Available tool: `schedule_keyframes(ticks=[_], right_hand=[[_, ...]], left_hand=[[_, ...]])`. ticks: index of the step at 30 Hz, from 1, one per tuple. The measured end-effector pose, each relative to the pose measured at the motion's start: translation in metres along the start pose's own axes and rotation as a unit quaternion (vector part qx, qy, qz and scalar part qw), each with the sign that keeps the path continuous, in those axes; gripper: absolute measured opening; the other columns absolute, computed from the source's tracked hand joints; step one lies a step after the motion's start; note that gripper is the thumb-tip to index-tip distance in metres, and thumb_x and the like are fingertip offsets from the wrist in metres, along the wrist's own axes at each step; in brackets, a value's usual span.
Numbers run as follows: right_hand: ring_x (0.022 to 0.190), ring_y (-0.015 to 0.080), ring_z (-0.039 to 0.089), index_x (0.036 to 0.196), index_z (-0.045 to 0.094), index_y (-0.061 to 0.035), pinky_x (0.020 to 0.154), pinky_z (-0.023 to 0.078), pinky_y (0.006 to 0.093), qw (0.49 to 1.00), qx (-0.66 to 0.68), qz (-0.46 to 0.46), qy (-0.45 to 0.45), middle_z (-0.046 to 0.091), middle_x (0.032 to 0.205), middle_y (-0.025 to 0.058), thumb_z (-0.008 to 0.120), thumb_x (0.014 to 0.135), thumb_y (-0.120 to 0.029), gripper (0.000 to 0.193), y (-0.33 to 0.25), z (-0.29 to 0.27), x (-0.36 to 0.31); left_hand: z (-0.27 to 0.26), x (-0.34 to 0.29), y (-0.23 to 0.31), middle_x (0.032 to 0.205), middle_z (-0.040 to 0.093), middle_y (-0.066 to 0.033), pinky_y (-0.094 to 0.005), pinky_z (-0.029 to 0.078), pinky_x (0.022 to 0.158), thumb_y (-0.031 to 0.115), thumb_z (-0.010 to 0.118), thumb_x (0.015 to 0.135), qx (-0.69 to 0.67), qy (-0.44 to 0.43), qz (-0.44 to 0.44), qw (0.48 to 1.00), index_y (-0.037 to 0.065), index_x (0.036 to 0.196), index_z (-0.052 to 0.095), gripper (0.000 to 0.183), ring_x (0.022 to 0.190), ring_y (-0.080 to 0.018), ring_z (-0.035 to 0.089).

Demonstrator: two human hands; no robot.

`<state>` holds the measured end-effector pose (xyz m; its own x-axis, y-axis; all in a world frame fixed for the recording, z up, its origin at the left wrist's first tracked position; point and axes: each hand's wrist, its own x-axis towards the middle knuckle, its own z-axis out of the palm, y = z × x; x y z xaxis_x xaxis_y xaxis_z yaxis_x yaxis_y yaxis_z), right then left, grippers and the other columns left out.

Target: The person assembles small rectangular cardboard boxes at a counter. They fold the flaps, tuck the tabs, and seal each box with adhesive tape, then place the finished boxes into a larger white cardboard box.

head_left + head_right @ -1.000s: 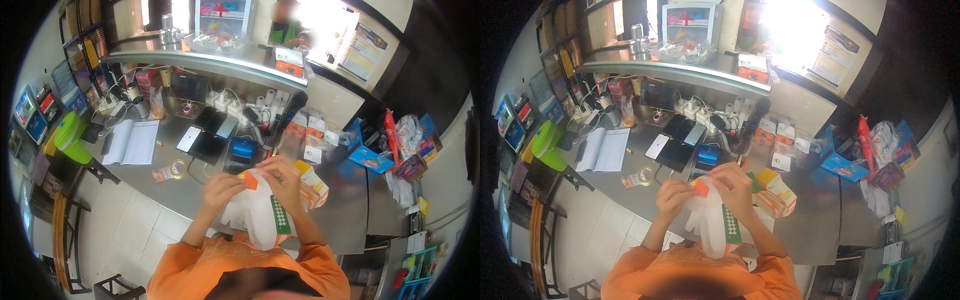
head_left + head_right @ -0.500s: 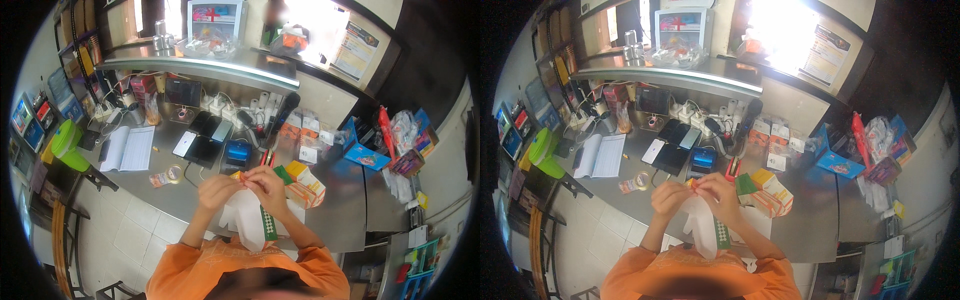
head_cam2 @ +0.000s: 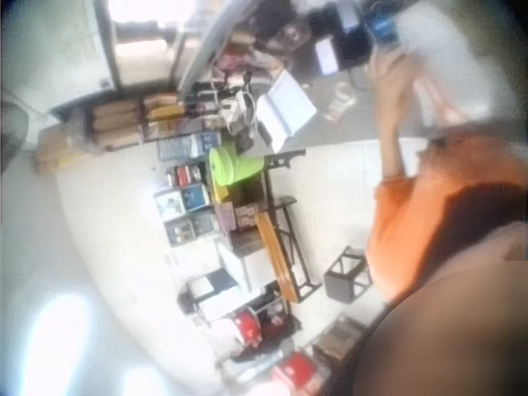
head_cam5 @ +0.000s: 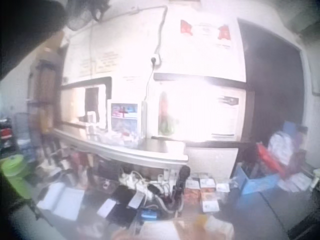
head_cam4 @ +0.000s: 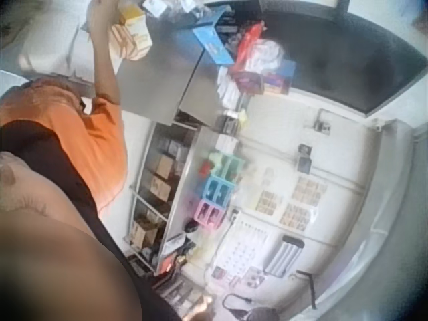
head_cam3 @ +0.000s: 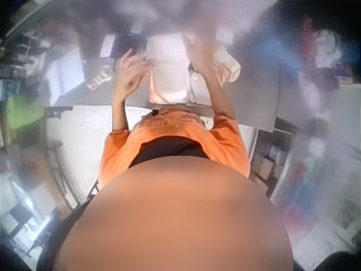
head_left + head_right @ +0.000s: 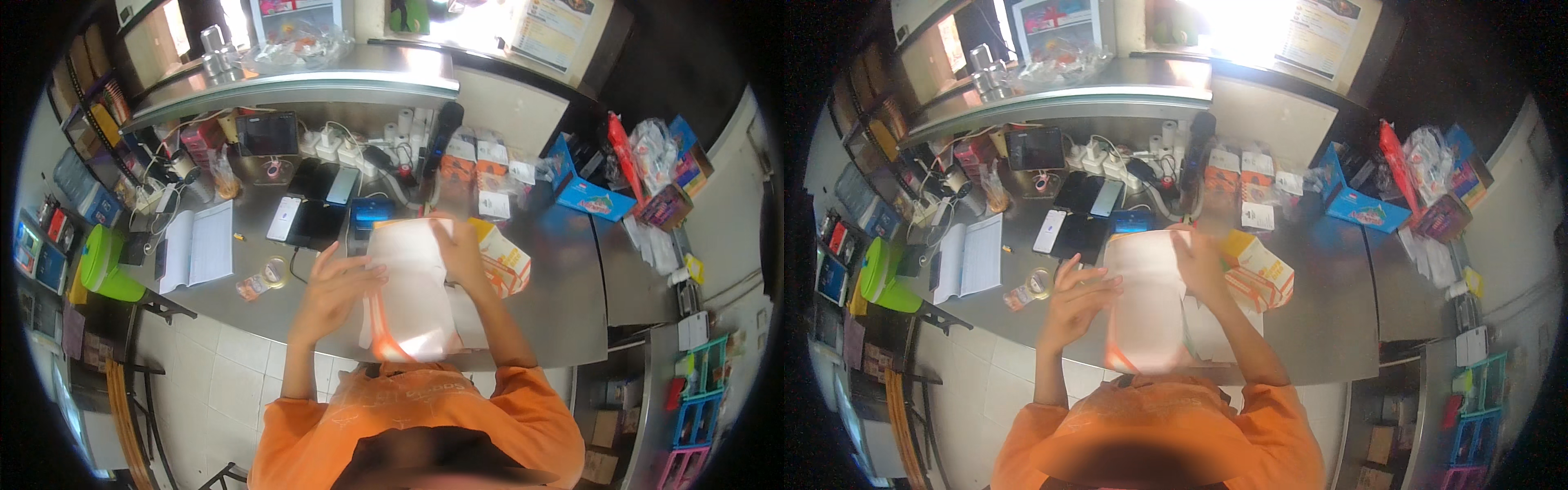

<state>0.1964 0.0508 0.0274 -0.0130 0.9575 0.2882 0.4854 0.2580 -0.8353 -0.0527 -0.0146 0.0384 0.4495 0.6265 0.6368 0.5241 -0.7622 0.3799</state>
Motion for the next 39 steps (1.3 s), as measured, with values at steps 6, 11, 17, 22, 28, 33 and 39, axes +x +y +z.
schedule_keyframes(ticks=[6,11,17,22,28,33,39], right_hand=[[0.077,0.0169,0.064,0.113,0.063,0.0025,0.074,0.05,0.0337,0.959,0.16,0.195,-0.132,0.067,0.088,0.0129,0.053,0.097,-0.019,0.028,0.04,0.021,-0.004],[0.12,0.0244,0.053,0.146,0.037,-0.0028,0.105,0.038,0.0401,0.972,0.061,-0.226,-0.002,0.046,0.142,0.0149,0.048,0.102,-0.025,0.05,0.025,0.026,-0.016],[0.109,0.0221,0.063,0.145,0.037,-0.0008,0.094,0.05,0.0343,0.941,0.243,-0.035,-0.231,0.062,0.128,0.0155,0.064,0.09,-0.005,0.061,-0.004,0.01,-0.03],[0.091,0.0207,0.071,0.121,0.061,0.0005,0.082,0.056,0.0323,0.965,0.163,-0.112,-0.172,0.072,0.108,0.0134,0.068,0.087,-0.003,0.035,0.009,0.016,-0.03],[0.099,0.0252,0.07,0.113,0.068,-0.0013,0.081,0.055,0.0341,0.95,0.133,-0.243,-0.146,0.07,0.116,0.0152,0.072,0.083,-0.007,0.031,0.014,0.029,-0.044],[0.099,0.0327,0.069,0.116,0.066,-0.0022,0.084,0.053,0.0342,0.974,0.085,-0.069,-0.197,0.07,0.115,0.0175,0.069,0.085,-0.005,0.032,0.016,0.018,-0.08],[0.094,0.0377,0.069,0.118,0.065,-0.0011,0.08,0.054,0.0354,0.989,0.041,0.045,-0.135,0.072,0.105,0.0185,0.06,0.09,-0.003,0.029,0.068,0.002,-0.12]], left_hand=[[0.008,-0.007,0.004,0.111,0.072,-0.0014,-0.0525,0.023,0.117,0.014,0.073,0.078,-0.059,0.0,-0.071,0.996,0.011,0.102,0.075,0.024,0.12,-0.0237,0.058],[0.017,-0.007,-0.012,0.094,0.072,-0.0082,-0.0502,0.033,0.111,0.015,0.073,0.083,-0.013,0.095,-0.125,0.988,0.003,0.105,0.071,0.025,0.098,-0.0248,0.066],[0.033,-0.017,-0.015,0.094,0.073,-0.0088,-0.0303,0.048,0.09,0.01,0.065,0.093,-0.312,0.148,-0.383,0.857,-0.002,0.112,0.067,0.023,0.082,-0.0136,0.066],[0.036,-0.017,-0.009,0.096,0.073,-0.0089,-0.0272,0.05,0.083,0.006,0.065,0.092,-0.382,0.121,-0.326,0.856,-0.003,0.112,0.068,0.022,0.089,-0.0132,0.066],[0.032,-0.025,-0.027,0.095,0.073,-0.012,-0.0293,0.052,0.081,0.005,0.053,0.087,-0.417,0.046,-0.385,0.822,-0.002,0.095,0.074,0.024,0.089,-0.0165,0.068],[0.054,-0.045,-0.05,0.089,0.072,-0.0134,-0.0291,0.051,0.077,0.004,0.054,0.082,-0.296,-0.065,-0.466,0.831,-0.007,0.095,0.072,0.025,0.084,-0.0199,0.068],[0.123,-0.045,-0.06,0.099,0.072,-0.0157,-0.0311,0.05,0.081,0.014,0.061,0.082,-0.258,-0.273,-0.406,0.833,-0.001,0.107,0.071,0.031,0.089,-0.0187,0.065]])
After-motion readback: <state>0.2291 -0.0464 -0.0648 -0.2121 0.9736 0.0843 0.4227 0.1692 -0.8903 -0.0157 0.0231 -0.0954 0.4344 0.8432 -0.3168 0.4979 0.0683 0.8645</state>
